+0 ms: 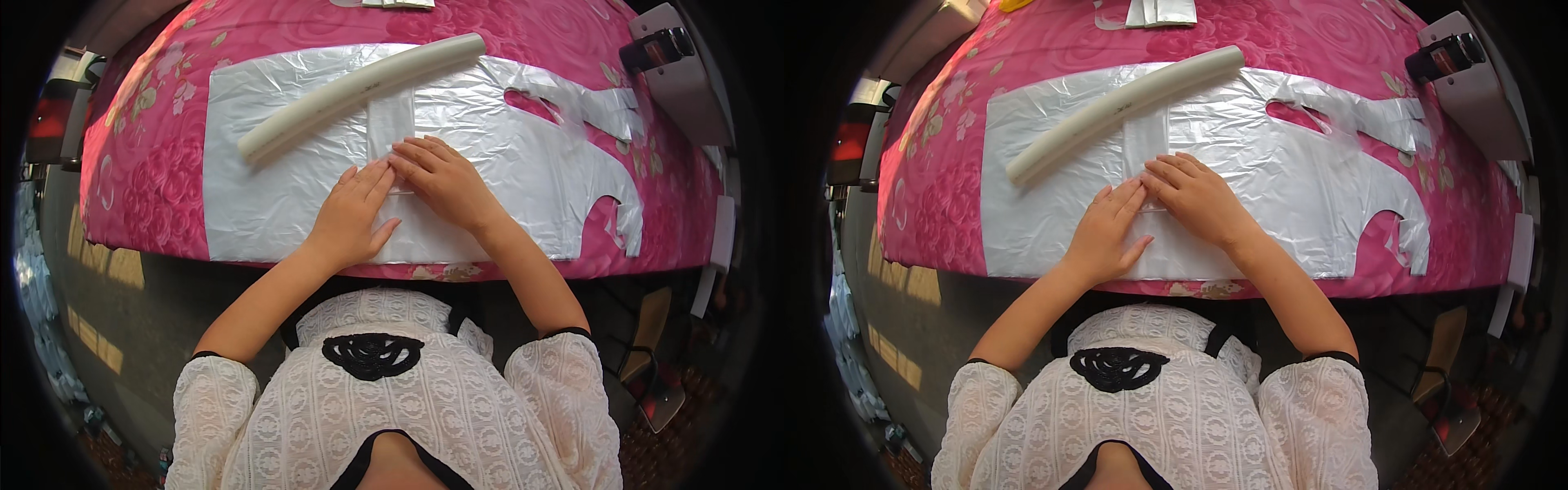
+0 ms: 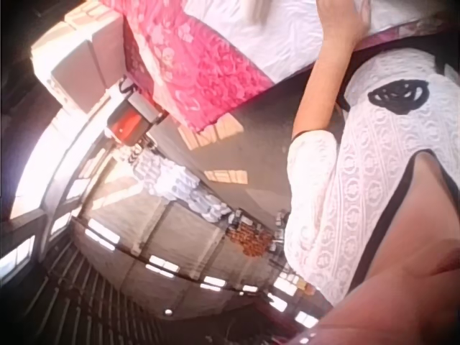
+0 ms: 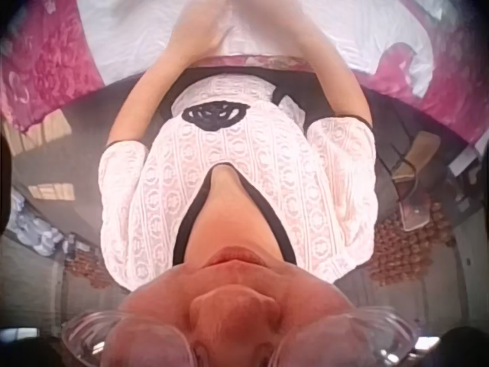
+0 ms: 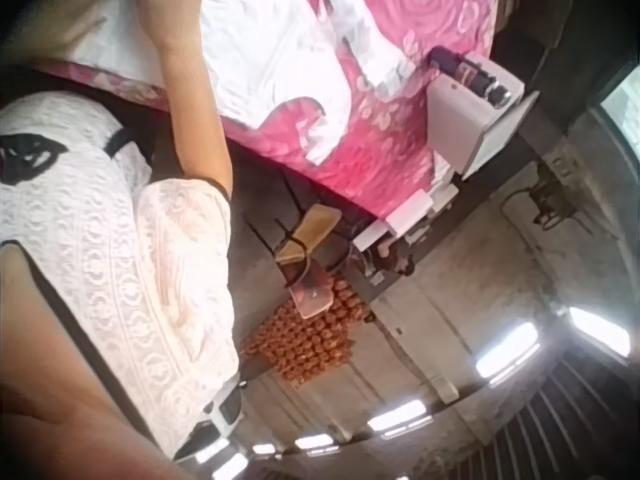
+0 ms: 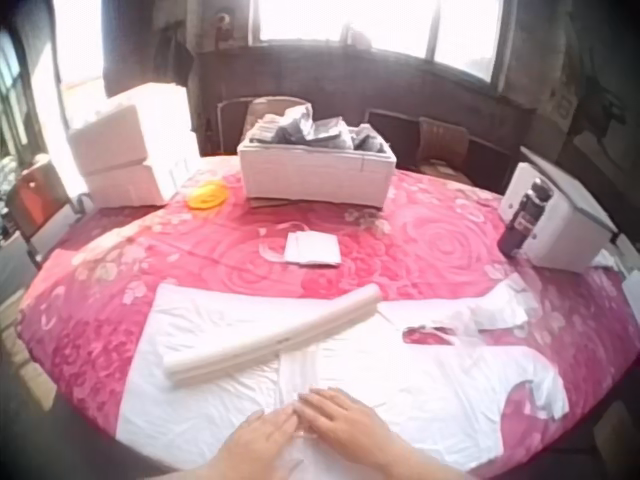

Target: The person unrolls a roll of clear plastic film onto a pink floral tablecloth. They repeatedly tear off strips of the film by hand and place them on the table. The person handles the roll and the torn pieces throughout the clip.

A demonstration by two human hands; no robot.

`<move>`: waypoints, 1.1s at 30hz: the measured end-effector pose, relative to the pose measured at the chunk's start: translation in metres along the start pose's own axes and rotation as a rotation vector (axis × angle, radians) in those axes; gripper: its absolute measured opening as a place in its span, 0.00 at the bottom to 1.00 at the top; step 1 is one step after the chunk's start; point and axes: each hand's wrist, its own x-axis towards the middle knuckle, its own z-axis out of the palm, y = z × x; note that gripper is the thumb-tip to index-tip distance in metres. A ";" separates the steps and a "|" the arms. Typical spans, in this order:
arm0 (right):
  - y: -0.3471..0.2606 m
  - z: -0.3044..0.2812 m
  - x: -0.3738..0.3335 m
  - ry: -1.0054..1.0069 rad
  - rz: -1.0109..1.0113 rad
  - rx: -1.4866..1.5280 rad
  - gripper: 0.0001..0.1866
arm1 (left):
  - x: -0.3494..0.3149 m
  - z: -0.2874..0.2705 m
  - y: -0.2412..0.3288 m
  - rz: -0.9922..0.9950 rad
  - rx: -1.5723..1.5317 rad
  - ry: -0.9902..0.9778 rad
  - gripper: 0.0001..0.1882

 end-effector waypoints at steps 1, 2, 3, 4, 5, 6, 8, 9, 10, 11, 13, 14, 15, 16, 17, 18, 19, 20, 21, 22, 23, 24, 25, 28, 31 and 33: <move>0.003 -0.001 0.002 -0.034 -0.014 0.028 0.19 | 0.001 -0.002 -0.005 0.019 -0.031 0.019 0.31; 0.006 -0.002 0.003 -0.069 -0.028 0.057 0.18 | 0.002 -0.003 -0.009 0.039 -0.062 0.038 0.28; 0.008 -0.003 0.005 -0.076 -0.010 0.087 0.17 | 0.003 -0.004 -0.011 0.064 -0.048 0.071 0.25; 0.009 -0.004 0.006 -0.083 0.009 0.117 0.16 | 0.004 -0.005 -0.014 0.089 -0.034 0.104 0.21; 0.011 -0.006 0.007 -0.090 0.027 0.147 0.16 | 0.005 -0.006 -0.016 0.114 -0.020 0.137 0.18; 0.013 -0.007 0.008 -0.093 0.034 0.170 0.16 | 0.005 -0.006 -0.017 0.139 -0.007 0.170 0.14; 0.016 -0.008 0.010 -0.099 0.048 0.215 0.17 | 0.008 -0.005 -0.018 0.165 0.011 0.220 0.10; 0.017 -0.009 0.011 -0.101 0.049 0.222 0.18 | 0.009 -0.005 -0.017 0.178 0.019 0.245 0.08; 0.017 -0.010 0.012 -0.103 0.050 0.229 0.18 | 0.010 -0.005 -0.018 0.182 0.026 0.233 0.08; 0.017 -0.010 0.013 -0.104 0.052 0.236 0.19 | 0.011 -0.006 -0.018 0.186 0.033 0.221 0.07; 0.016 -0.006 0.011 -0.053 0.055 0.227 0.18 | 0.012 -0.008 -0.016 0.146 -0.040 0.184 0.06; 0.014 -0.005 0.010 -0.027 0.055 0.223 0.18 | 0.009 -0.010 -0.013 0.101 -0.120 0.160 0.06; 0.012 -0.005 0.007 -0.041 0.045 0.233 0.17 | 0.007 -0.012 -0.010 0.055 -0.200 0.133 0.06; 0.007 -0.005 0.002 -0.056 0.035 0.243 0.16 | 0.004 -0.014 -0.007 0.136 -0.199 0.135 0.07; 0.001 -0.006 -0.003 -0.070 0.024 0.254 0.16 | 0.000 -0.018 -0.005 0.218 -0.199 0.137 0.07; -0.008 -0.010 -0.008 -0.062 0.004 0.255 0.13 | -0.005 -0.020 -0.004 0.301 -0.197 0.137 0.08; -0.015 -0.010 -0.014 -0.082 -0.002 0.273 0.13 | -0.012 -0.023 -0.005 0.362 -0.166 0.068 0.15; -0.021 -0.009 -0.020 -0.103 -0.007 0.292 0.12 | -0.016 -0.022 -0.004 0.331 -0.178 0.036 0.18; -0.026 -0.008 -0.023 -0.092 -0.018 0.300 0.12 | -0.020 -0.022 -0.003 0.298 -0.189 0.003 0.22; -0.027 -0.007 -0.025 -0.090 -0.015 0.321 0.14 | -0.023 -0.020 -0.003 0.264 -0.200 -0.029 0.25; -0.028 -0.005 -0.026 -0.089 -0.011 0.341 0.16 | -0.027 -0.018 -0.008 0.261 -0.170 -0.069 0.28; -0.029 -0.005 -0.026 -0.089 -0.008 0.358 0.18 | -0.028 -0.015 -0.009 0.257 -0.149 -0.058 0.27; -0.030 -0.005 -0.026 -0.052 0.054 0.380 0.16 | -0.028 -0.013 -0.010 0.252 -0.128 -0.048 0.26; -0.029 -0.007 -0.021 -0.038 0.282 0.432 0.10 | -0.025 -0.009 -0.011 0.170 -0.191 -0.004 0.25; -0.028 -0.014 -0.011 -0.181 0.616 0.538 0.07 | -0.019 -0.006 -0.004 -0.182 -0.436 0.069 0.27; -0.027 -0.010 -0.005 -0.159 0.677 0.501 0.10 | -0.007 -0.013 0.006 -0.446 -0.534 0.111 0.30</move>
